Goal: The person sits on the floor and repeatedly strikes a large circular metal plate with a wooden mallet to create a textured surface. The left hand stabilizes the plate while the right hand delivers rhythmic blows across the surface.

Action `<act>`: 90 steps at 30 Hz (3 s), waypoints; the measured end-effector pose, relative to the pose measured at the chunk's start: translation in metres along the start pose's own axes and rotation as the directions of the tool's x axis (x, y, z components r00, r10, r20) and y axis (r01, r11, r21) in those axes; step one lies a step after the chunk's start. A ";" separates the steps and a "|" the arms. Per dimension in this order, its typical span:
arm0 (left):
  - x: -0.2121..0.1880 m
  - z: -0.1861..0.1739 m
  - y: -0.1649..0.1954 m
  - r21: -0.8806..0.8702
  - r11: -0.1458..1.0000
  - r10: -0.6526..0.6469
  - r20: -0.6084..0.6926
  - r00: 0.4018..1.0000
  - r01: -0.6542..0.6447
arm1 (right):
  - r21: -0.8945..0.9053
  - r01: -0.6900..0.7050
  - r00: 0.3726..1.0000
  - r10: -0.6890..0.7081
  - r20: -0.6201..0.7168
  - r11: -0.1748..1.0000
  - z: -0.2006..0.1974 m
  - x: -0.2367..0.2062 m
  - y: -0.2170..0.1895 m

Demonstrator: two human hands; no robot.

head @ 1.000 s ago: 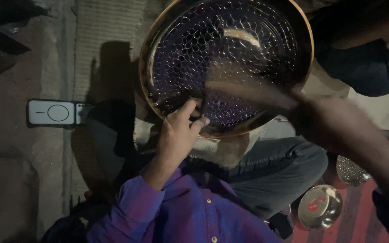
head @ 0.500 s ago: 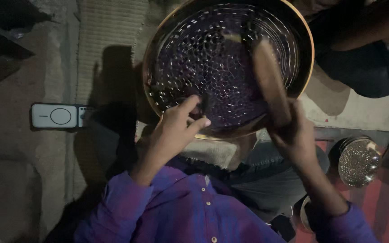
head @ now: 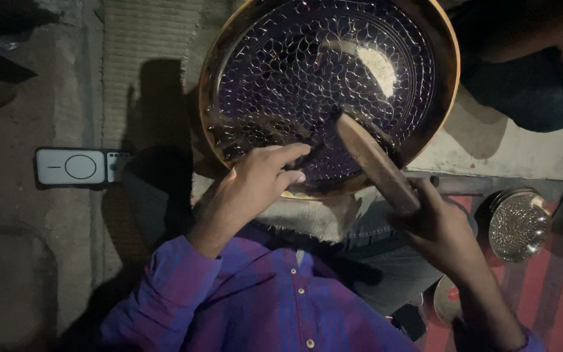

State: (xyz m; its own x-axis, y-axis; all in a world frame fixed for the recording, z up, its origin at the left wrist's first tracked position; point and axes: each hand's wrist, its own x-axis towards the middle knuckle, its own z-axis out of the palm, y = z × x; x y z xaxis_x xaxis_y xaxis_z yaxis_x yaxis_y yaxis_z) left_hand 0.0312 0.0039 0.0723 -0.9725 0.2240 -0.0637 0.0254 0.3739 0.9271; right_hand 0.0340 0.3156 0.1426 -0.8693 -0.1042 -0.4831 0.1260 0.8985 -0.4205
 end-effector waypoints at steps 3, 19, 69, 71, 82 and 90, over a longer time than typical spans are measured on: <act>0.000 0.001 -0.001 0.020 0.999 0.036 -0.010 0.999 -0.036 | 0.022 0.006 1.000 -0.006 -0.005 1.000 -0.001 0.001 0.013; 0.008 -0.002 -0.003 0.081 0.988 0.124 0.093 0.988 -0.132 | 0.124 0.055 0.998 -0.049 -0.050 0.991 0.022 -0.005 0.035; -0.004 0.015 0.001 -0.015 0.997 -0.075 -0.109 0.991 0.073 | -0.408 -0.015 0.997 0.045 0.063 0.913 -0.052 0.019 -0.041; -0.005 0.017 0.000 -0.021 0.995 -0.101 -0.085 0.991 0.100 | -0.419 -0.007 0.997 0.037 0.063 0.908 -0.049 0.020 -0.040; -0.007 0.023 -0.007 0.002 1.000 -0.009 -0.127 0.992 0.009 | -0.121 0.006 0.992 0.010 0.124 0.993 -0.047 0.026 -0.032; 0.007 0.018 0.000 0.107 0.993 -0.055 0.038 0.998 0.051 | -0.321 -0.003 0.988 0.053 0.146 0.947 -0.046 0.021 -0.013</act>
State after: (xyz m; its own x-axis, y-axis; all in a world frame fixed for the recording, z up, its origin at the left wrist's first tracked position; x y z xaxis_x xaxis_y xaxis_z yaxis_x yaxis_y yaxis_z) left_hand 0.0283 0.0220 0.0653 -0.9630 0.2366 -0.1288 0.0002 0.4787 0.8780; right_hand -0.0078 0.3214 0.1729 -0.7822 -0.1176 -0.6119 -0.0314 0.9882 -0.1499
